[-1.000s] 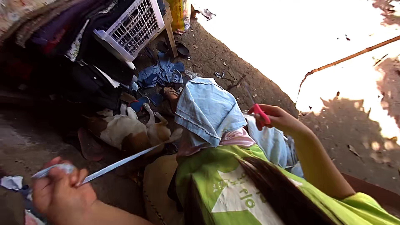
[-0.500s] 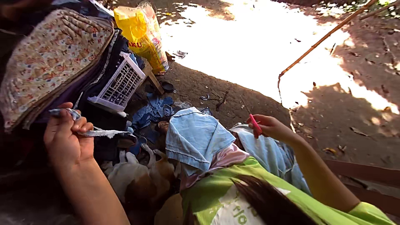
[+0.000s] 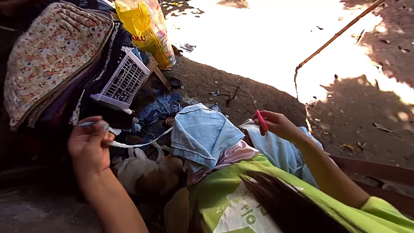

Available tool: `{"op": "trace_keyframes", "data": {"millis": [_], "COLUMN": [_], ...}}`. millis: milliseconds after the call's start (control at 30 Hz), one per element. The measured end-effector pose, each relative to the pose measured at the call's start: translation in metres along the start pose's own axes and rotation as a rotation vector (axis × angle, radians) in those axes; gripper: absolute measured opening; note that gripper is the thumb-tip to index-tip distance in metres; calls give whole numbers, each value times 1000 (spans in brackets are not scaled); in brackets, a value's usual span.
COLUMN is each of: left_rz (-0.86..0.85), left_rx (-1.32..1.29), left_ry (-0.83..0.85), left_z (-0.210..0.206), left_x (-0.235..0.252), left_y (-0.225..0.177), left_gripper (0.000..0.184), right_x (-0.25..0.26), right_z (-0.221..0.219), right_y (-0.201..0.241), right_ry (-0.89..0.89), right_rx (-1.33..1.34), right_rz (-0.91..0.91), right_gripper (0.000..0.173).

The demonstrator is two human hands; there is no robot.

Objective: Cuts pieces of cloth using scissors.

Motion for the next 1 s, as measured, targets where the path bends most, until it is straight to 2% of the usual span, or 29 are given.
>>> {"op": "trace_keyframes", "data": {"millis": [33, 100, 133, 200, 233, 300, 333, 400, 467, 500, 567, 633, 733, 800, 833, 933, 1000], "left_rz": [8, 38, 64, 80, 28, -133, -203, -308, -357, -356, -326, -244, -75, -34, -36, -38, -4], "left_rx": [165, 420, 518, 649, 700, 737, 710, 671, 674, 660, 594, 470, 219, 39, -30, -157, -267], "left_ry": [2, 16, 59, 224, 325, 532, 639, 845, 976, 984, 910, 741, 290, -37, -181, -562, -664], "left_z": [-4, -9, -9, -10, -17, -49, -71, -111, -136, -140, -133, -105, -33, 17, 40, 100, 130], "left_x": [-4, -10, -13, -20, -25, -47, -63, -99, -124, -128, -125, -111, -90, -86, -86, -99, -114], "left_y": [10, 30, 38, 48, 48, 43, 42, 50, 65, 72, 78, 72, 63, 62, 60, 39, 39], "left_gripper": [14, 28, 41, 82, 101, 117, 117, 108, 85, 68, 29, 15, 21, 27, 25, 20, 30], "right_x": [-1, -3, -4, -4, -2, -1, 0, 0, 3, 5, 7, 9, 17, 24, 26, 27, 30], "right_z": [-5, -14, -16, -18, -18, -21, -23, -29, -37, -42, -50, -56, -65, -76, -83, -103, -115], "right_y": [1, 8, 10, 6, 3, -4, -6, -9, -12, -14, -20, -29, -53, -64, -67, -56, -41], "right_ry": [32, 67, 61, 47, 43, 47, 42, 30, 12, -1, -30, -59, -85, -57, -41, -62, -78], "right_rx": [34, 94, 100, 69, 45, 3, -15, -63, -121, -149, -155, -150, -191, -208, -212, -149, -92], "right_rz": [14, 68, 70, 27, -1, -47, -55, -30, 47, 92, 135, 109, 82, 69, 58, 72, 98], "right_gripper": [28, 26, 24, 25, 25, 26, 26, 29, 36, 39, 41, 45, 70, 81, 79, 52, 45]}}
Point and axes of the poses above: each hand's wrist, its own x-axis towards the middle knuckle, its own z-axis out of the back of the hand, y = z × x, the point moved 5 cm from there along x, towards the middle knuckle, and after that the axes turned 5 degrees about -y, right-handed, at the moved point
